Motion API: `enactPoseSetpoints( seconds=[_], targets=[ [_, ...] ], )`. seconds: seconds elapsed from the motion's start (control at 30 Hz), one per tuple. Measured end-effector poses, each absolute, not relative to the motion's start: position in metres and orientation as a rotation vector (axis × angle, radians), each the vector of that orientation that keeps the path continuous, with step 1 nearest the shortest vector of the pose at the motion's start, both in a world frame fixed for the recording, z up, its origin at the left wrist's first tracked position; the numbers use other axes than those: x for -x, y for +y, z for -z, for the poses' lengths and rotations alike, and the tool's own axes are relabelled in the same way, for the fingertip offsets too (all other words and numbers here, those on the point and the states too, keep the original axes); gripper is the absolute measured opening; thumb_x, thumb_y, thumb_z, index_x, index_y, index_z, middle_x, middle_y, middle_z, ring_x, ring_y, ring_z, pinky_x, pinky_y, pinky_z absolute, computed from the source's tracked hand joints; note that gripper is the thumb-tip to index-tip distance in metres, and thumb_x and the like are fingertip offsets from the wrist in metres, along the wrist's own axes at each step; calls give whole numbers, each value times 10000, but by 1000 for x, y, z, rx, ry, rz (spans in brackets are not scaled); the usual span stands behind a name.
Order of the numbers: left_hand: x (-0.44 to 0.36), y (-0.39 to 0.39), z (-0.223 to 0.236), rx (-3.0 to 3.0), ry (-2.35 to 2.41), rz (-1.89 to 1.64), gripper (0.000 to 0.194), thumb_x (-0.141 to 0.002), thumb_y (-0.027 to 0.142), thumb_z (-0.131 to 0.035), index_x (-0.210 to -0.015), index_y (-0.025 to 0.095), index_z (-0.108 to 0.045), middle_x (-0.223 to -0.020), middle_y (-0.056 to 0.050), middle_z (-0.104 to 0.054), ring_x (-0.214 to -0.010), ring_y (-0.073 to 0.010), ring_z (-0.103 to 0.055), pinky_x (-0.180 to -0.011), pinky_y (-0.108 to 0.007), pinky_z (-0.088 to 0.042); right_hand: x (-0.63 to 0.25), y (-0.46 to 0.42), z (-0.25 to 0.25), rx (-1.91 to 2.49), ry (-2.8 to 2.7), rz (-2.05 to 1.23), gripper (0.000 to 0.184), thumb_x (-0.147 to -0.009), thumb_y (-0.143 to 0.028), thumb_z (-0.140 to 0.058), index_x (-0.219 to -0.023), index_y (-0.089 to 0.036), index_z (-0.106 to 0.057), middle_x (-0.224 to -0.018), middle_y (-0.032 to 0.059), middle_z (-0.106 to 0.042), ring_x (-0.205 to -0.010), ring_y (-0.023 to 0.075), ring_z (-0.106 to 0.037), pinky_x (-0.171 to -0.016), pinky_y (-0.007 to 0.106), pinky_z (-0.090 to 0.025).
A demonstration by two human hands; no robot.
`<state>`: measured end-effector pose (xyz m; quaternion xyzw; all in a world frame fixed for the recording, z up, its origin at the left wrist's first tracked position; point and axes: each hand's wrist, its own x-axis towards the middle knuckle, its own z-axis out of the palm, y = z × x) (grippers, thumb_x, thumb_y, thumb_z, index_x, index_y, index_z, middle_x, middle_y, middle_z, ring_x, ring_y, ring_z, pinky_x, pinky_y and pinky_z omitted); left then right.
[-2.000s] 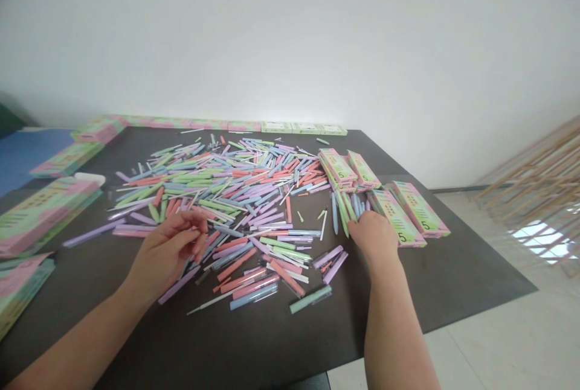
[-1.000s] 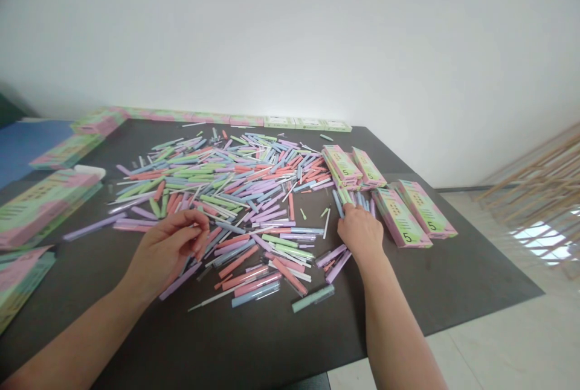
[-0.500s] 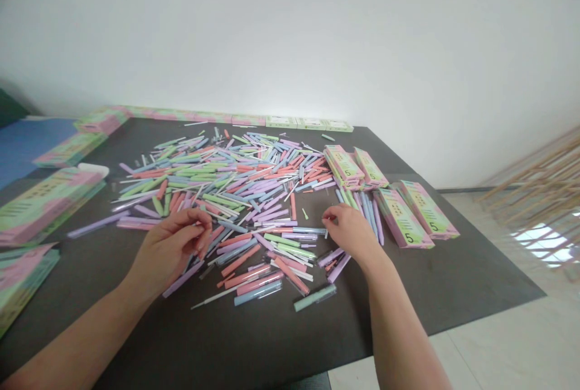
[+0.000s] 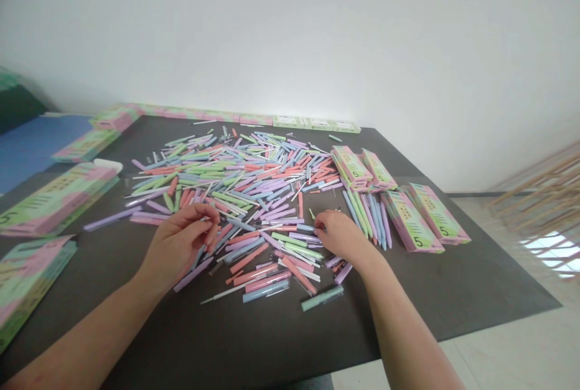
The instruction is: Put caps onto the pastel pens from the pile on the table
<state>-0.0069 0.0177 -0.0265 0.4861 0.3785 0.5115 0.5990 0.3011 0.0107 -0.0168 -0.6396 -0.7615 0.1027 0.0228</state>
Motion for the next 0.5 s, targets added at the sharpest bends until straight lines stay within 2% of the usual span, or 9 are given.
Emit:
enactPoseSetpoints(
  seconds=[0.13, 0.23, 0.37, 0.5],
  targets=[
    [6, 18, 26, -1128, 891, -1178, 143, -783, 75, -535, -841, 187, -604, -741, 36, -563, -463, -50, -479, -438, -195, -403, -294, 10, 6, 1941, -2361, -323, 123, -828, -206, -564, -838, -159, -678, -851, 78, -706, -835, 221, -616, -740, 295, -398],
    [5, 18, 25, -1155, 934, -1187, 149, -760, 78, -533, -843, 187, -591, -779, 40, -552, -455, -48, -478, -432, -199, -407, -285, 8, -8, 1883, -2275, -418, 115, -838, -229, -556, -865, -169, -651, -808, 54, -689, -750, 188, -603, -670, 280, -387],
    [4, 19, 23, -1257, 1057, -1124, 145, -766, 120, -523, -876, 196, -578, -806, 47, -544, -448, -47, -478, -449, -207, -410, -264, 10, -21, 1670, -2073, -799, 111, -848, -290, -549, -848, -189, -594, -676, -9, -610, -605, 136, -534, -559, 247, -360],
    [1, 17, 22, -1418, 1213, -994, 123, -800, 203, -526, -913, 205, -574, -700, 54, -539, -433, -69, -444, -422, -206, -346, -233, 18, -13, 1411, -1745, -1180, 170, -821, -329, -581, -892, -175, -571, -661, -28, -573, -529, 101, -496, -511, 230, -371]
  ],
)
